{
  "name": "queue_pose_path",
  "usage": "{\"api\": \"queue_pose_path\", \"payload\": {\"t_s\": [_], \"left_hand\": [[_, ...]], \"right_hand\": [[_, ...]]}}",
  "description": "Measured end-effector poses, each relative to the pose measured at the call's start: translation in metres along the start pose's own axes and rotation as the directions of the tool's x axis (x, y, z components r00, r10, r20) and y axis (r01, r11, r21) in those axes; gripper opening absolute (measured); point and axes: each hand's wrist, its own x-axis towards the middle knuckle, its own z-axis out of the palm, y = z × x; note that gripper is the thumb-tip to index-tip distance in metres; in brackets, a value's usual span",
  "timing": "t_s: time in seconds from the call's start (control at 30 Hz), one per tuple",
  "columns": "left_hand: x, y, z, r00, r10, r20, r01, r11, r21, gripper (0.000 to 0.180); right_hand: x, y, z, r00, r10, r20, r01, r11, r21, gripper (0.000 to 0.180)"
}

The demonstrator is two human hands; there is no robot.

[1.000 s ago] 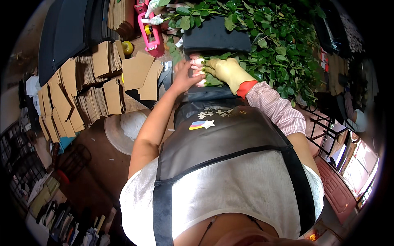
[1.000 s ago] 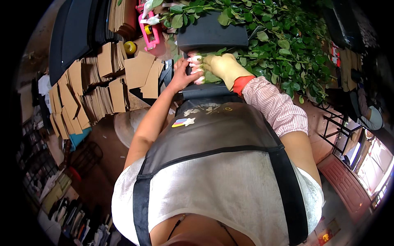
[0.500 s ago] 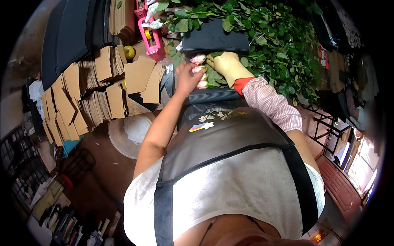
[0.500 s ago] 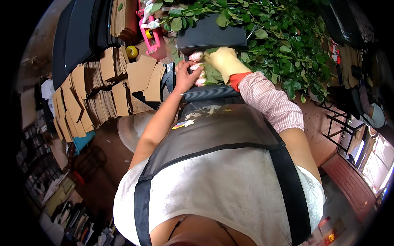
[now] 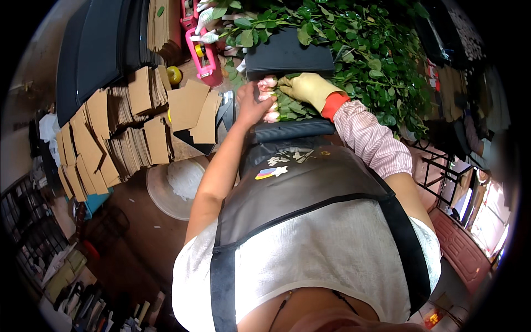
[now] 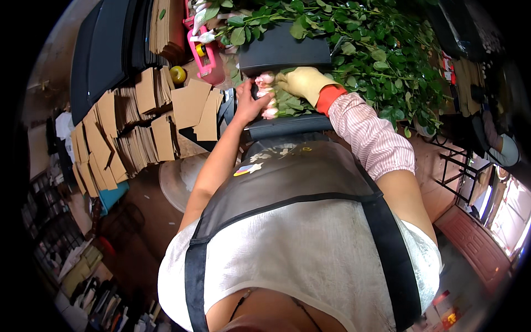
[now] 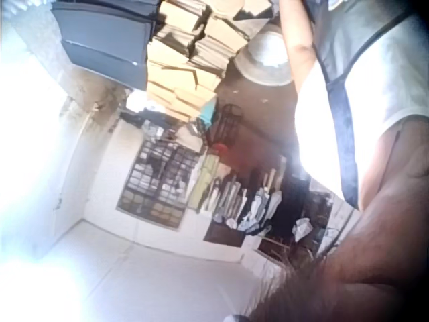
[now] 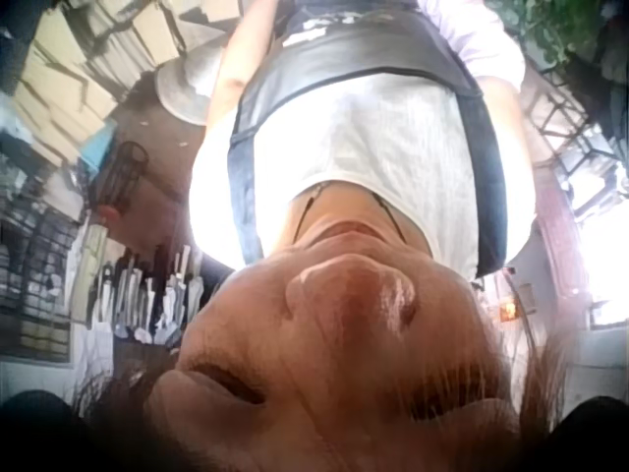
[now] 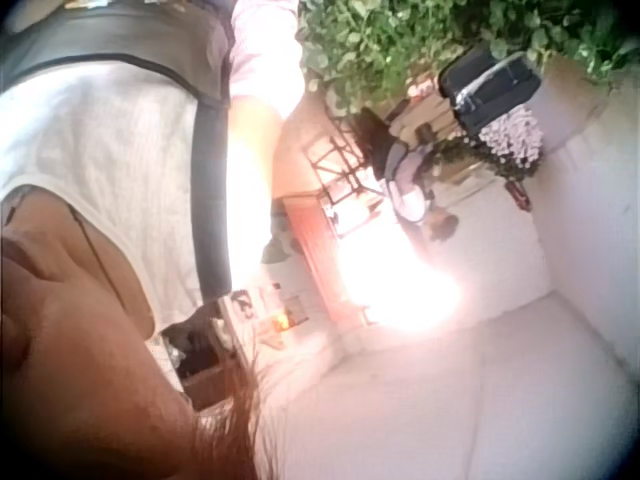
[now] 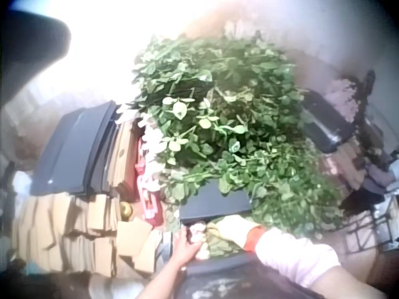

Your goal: The person arranges pink roses into a black box by hand and secures them with a tool while working at a table covered in green foliage.

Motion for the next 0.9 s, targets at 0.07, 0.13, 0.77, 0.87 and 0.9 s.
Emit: {"api": "queue_pose_path", "payload": {"t_s": [0.07,0.13,0.77,0.87,0.9], "left_hand": [[0.014,0.000,-0.004,0.997,-0.003,0.075,0.010,0.996,-0.093,0.066],[0.028,0.003,-0.010,0.953,-0.171,0.252,0.249,0.912,-0.325,0.056],[0.027,-0.012,0.004,0.995,-0.065,-0.076,0.071,0.994,0.085,0.056],[0.029,-0.001,0.003,0.998,-0.032,-0.056,0.038,0.992,0.117,0.055],[0.031,0.001,0.003,0.997,-0.072,0.017,0.070,0.995,0.069,0.062]], "right_hand": [[0.003,0.003,0.009,0.999,0.022,-0.043,-0.021,1.000,0.012,0.038],[0.003,0.007,0.030,0.930,-0.111,-0.351,0.097,0.994,-0.058,0.029],[-0.035,-0.039,-0.024,0.954,0.104,-0.282,-0.106,0.994,0.005,0.024],[-0.007,-0.034,-0.002,0.958,0.162,-0.236,-0.197,0.971,-0.132,0.019],[-0.005,-0.031,0.004,0.946,0.116,-0.303,-0.184,0.961,-0.206,0.019]]}}
